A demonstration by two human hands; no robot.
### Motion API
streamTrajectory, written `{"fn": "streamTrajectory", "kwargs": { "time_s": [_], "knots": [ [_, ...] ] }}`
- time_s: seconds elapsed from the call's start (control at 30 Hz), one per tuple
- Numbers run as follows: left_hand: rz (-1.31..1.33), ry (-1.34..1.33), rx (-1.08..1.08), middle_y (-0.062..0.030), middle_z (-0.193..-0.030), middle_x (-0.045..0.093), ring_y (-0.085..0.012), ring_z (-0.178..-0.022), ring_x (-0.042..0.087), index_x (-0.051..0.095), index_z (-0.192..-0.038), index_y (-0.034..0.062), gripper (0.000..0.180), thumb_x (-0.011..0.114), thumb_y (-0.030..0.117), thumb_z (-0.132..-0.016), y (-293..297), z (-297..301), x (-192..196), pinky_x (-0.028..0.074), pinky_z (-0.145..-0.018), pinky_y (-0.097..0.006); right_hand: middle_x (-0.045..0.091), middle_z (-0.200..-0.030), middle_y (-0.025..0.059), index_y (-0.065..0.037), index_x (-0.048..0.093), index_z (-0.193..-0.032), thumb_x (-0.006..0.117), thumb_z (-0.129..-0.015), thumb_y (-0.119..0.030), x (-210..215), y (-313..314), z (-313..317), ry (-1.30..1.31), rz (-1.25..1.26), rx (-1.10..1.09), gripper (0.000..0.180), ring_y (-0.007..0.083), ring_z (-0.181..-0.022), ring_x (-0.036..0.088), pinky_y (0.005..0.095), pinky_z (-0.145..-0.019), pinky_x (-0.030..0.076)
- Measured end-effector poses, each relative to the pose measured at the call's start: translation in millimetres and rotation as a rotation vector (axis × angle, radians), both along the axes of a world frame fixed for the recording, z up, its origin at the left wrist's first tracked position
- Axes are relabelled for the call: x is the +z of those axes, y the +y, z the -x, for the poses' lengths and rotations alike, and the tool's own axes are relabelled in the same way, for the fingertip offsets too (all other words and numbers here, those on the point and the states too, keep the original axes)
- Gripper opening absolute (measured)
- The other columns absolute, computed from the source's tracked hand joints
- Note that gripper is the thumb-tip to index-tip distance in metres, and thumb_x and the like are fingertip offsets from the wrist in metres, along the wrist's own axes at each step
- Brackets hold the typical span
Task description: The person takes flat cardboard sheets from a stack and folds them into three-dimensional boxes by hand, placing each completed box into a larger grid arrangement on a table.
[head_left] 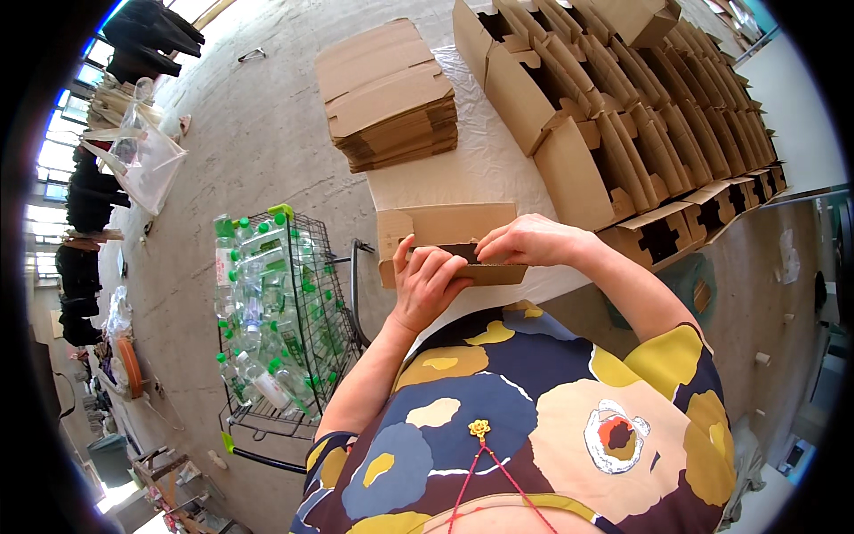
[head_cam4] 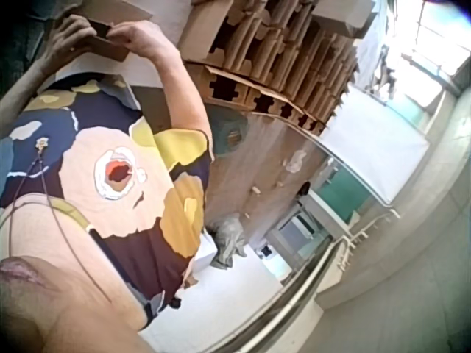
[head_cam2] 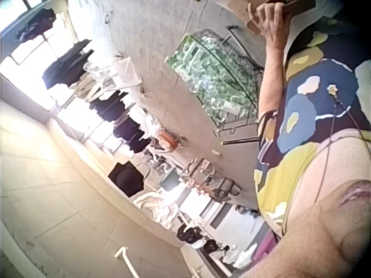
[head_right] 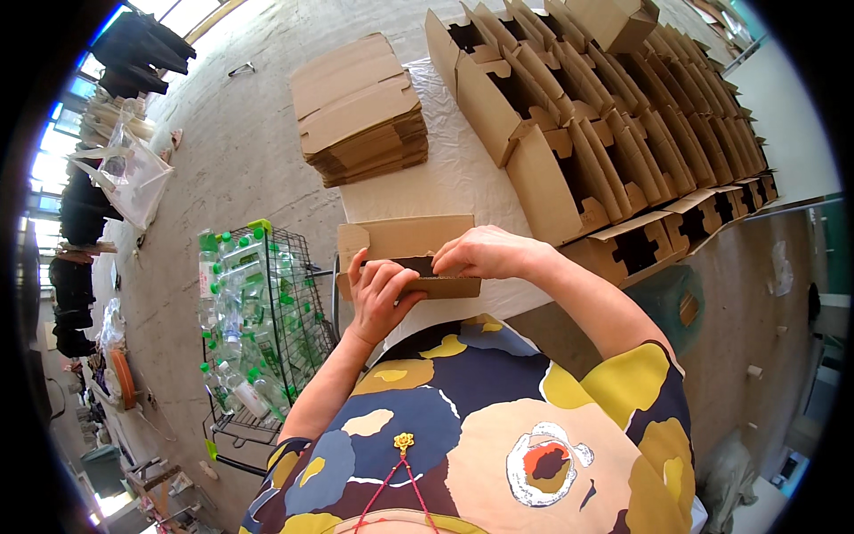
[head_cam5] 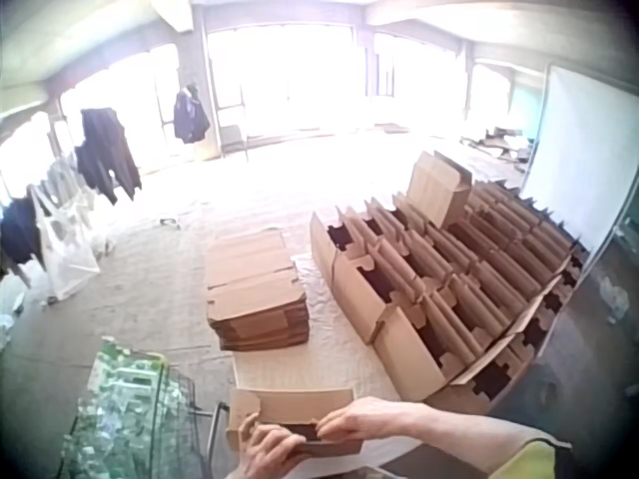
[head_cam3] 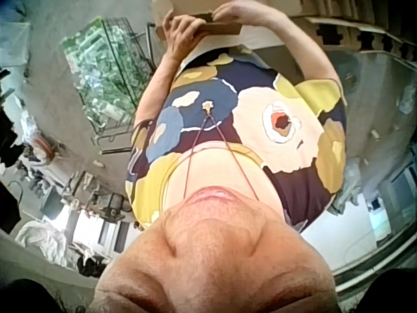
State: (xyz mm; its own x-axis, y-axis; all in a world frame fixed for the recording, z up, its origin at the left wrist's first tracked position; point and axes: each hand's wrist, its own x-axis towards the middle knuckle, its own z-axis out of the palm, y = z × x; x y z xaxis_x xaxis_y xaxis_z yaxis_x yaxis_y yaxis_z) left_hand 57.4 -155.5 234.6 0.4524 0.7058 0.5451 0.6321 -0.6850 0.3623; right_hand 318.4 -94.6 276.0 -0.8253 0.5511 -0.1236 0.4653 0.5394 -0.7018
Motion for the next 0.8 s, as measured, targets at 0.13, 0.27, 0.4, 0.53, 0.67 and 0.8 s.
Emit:
{"fn": "streamTrajectory", "kwargs": {
  "time_s": [0.13,0.27,0.4,0.53,0.67,0.8],
  "knots": [
    [0.014,-0.007,0.006,0.0059,-0.09,0.062,-0.016,-0.095,0.06,0.069,-0.1,0.0204,0.034,0.086,0.029,-0.072,3,-1,-2,0.028,-0.117,-0.046,0.07,-0.127,0.0043,-0.013,0.072,-0.119,0.071,-0.086,-0.003,-2,3,1,-0.024,0.03,0.03,0.034,0.031,-0.109,0.067,0.0398,-0.09,0.056],
    [0.015,-0.018,0.016,0.0059,-0.089,0.062,-0.0162,-0.095,0.06,0.069,-0.097,0.0202,0.032,0.086,0.028,-0.072,3,-2,-2,0.029,-0.116,-0.046,0.068,-0.127,0.0042,-0.015,0.07,-0.124,0.069,-0.086,-0.002,2,8,4,-0.099,0.082,0.054,0.039,0.0313,-0.11,0.066,0.0411,-0.091,0.055],
    [0.014,-0.022,0.02,0.0062,-0.087,0.062,-0.0164,-0.093,0.06,0.069,-0.095,0.0199,0.029,0.085,0.027,-0.072,5,-3,3,0.03,-0.115,-0.046,0.064,-0.126,0.0043,-0.017,0.069,-0.126,0.069,-0.088,-0.003,8,6,7,-0.124,0.092,0.03,0.041,0.0328,-0.107,0.066,0.0425,-0.091,0.055],
    [0.086,-0.019,0.01,0.0069,-0.084,0.062,-0.0165,-0.091,0.059,0.069,-0.093,0.0197,0.025,0.084,0.027,-0.074,5,-5,10,0.029,-0.115,-0.047,0.062,-0.122,0.0056,-0.018,0.07,-0.122,0.069,-0.088,-0.005,6,2,7,-0.144,0.067,0.033,0.036,0.0322,-0.103,0.067,0.0432,-0.088,0.054],
    [0.123,0.065,0.042,0.0069,-0.085,0.062,-0.0167,-0.091,0.059,0.071,-0.095,0.0205,0.022,0.082,0.024,-0.076,5,-9,20,0.025,-0.118,-0.05,0.063,-0.115,0.0057,-0.013,0.069,-0.108,0.069,-0.087,-0.005,9,2,6,-0.149,0.066,0.006,0.023,0.0311,-0.095,0.068,0.0422,-0.081,0.055],
    [0.001,0.116,0.049,0.0063,-0.086,0.064,-0.0166,-0.095,0.06,0.075,-0.099,0.0221,0.022,0.082,0.023,-0.078,4,-19,35,0.019,-0.121,-0.054,0.066,-0.102,0.0054,-0.01,0.067,-0.099,0.07,-0.085,-0.004,13,1,4,-0.101,0.075,-0.041,0.015,0.029,-0.092,0.069,0.0399,-0.076,0.054]
  ]
}}
